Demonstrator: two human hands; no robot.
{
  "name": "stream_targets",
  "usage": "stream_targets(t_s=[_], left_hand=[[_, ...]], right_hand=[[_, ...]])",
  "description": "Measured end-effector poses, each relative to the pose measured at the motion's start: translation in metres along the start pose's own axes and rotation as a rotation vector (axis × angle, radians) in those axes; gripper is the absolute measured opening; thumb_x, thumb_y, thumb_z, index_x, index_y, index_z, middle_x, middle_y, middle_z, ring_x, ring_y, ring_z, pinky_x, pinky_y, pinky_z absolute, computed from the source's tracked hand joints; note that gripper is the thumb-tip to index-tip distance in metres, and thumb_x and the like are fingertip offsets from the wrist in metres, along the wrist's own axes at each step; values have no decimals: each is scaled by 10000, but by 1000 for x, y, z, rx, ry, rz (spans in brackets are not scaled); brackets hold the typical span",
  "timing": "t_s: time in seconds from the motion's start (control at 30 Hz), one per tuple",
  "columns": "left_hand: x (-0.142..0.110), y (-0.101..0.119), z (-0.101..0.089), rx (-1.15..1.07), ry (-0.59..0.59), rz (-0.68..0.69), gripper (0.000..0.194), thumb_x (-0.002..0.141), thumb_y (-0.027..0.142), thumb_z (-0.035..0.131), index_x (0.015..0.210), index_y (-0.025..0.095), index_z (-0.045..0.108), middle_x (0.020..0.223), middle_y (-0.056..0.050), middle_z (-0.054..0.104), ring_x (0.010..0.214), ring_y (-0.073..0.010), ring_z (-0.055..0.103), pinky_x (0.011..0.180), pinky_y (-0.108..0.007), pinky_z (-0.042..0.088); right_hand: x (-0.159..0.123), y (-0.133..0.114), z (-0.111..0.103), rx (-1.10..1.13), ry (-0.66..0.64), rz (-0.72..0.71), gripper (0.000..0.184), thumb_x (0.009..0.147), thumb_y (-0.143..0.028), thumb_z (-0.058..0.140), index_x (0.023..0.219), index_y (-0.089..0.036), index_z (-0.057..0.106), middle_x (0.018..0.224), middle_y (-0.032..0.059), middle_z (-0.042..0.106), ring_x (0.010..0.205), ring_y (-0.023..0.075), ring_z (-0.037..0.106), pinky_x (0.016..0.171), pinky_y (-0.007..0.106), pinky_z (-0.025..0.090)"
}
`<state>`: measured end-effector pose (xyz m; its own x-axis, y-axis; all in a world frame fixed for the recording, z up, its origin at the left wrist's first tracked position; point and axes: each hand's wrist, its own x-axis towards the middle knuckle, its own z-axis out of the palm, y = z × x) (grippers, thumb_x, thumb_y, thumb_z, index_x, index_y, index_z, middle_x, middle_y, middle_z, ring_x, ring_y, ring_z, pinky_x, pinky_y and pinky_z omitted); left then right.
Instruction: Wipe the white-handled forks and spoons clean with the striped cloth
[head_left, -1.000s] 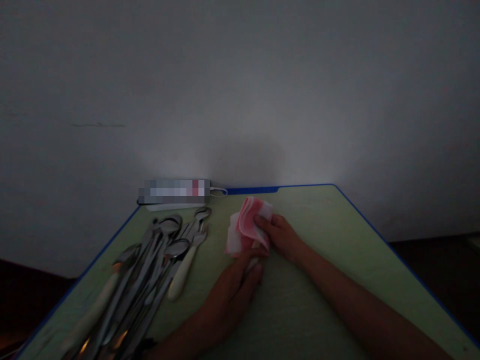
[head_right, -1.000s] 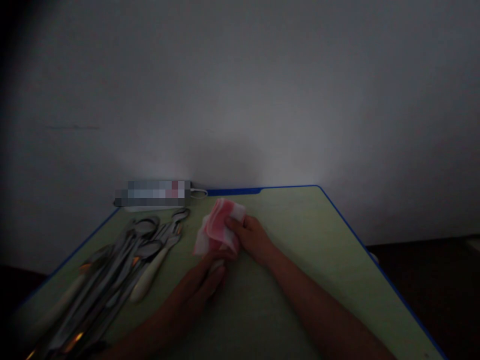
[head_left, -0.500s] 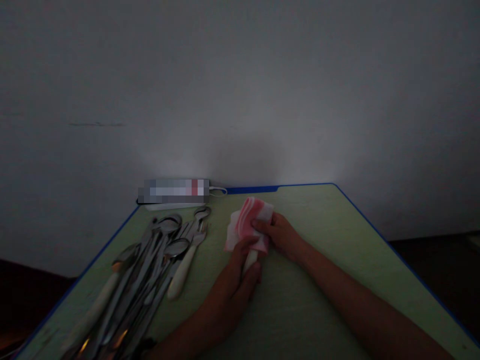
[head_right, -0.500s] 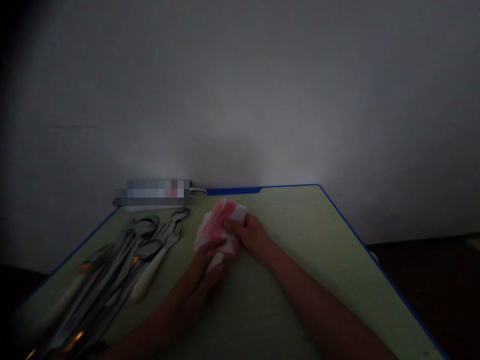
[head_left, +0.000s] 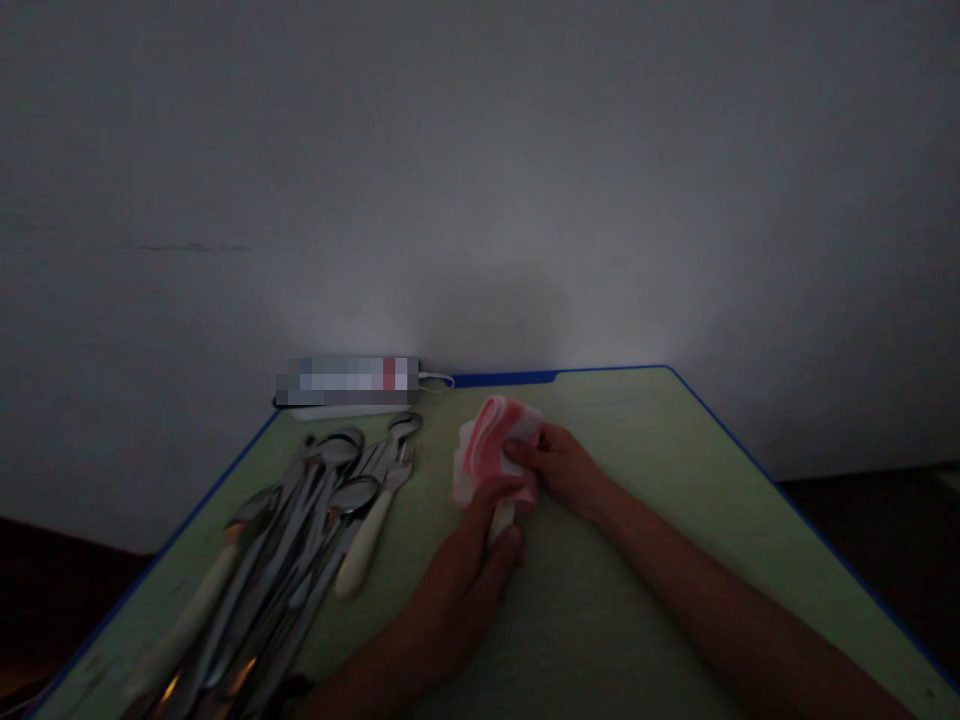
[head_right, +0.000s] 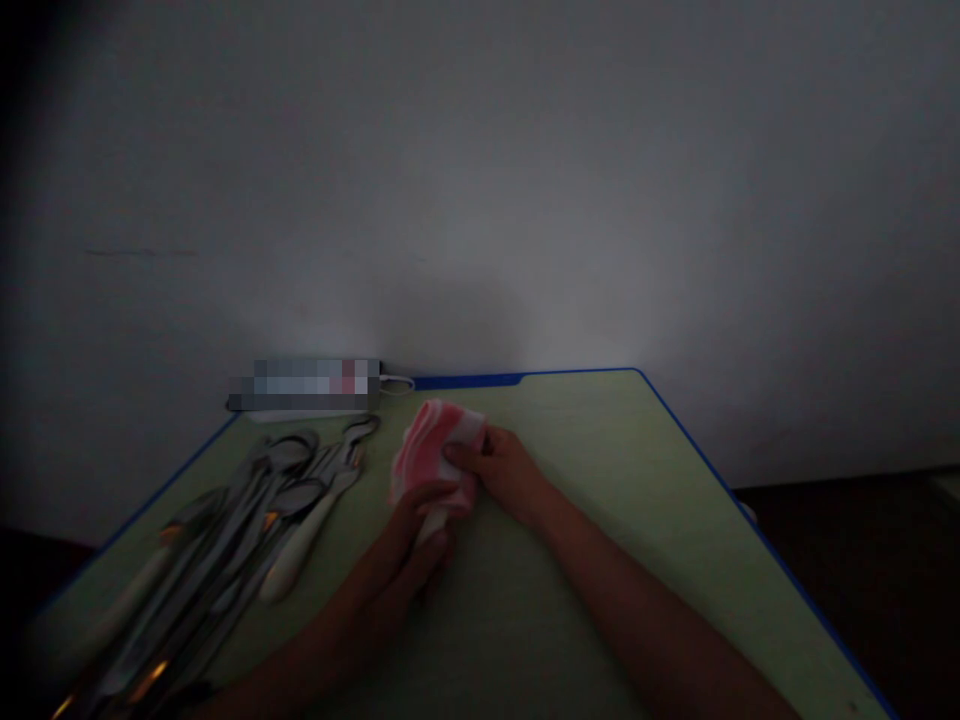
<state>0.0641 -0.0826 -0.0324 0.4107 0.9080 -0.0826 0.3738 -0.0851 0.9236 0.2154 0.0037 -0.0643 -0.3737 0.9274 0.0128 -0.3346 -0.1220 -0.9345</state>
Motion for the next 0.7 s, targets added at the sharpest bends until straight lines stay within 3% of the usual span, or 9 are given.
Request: stream_targets(t_s=[0.3,0.5,0.7], left_hand=[[0,3,0,-59,2,-17,388,918,336,325,1287,236,254,732,31,484,592,-121,456,575,-245,390],[1,0,7,-133,105,-31,455,916,348,315,1334,233,178,651,59,428,524,-108,404,539,-241,366],[0,1,4,-67,81,-19,416,911,355,332,1294,217,242,666,46,447,560,-117,437,543,-239,376]], right_hand=[[0,1,7,-128,181,-62,278,633,-333,701,836,-160,622,768,12,644,648,125,548,632,262,429],[7,-1,4,262,177,24,230,712,-380,584,825,-182,612,732,12,642,717,167,580,704,305,447],[7,0,5,354,125,34,241,730,-384,594,823,-162,612,702,26,642,746,177,589,722,310,447]])
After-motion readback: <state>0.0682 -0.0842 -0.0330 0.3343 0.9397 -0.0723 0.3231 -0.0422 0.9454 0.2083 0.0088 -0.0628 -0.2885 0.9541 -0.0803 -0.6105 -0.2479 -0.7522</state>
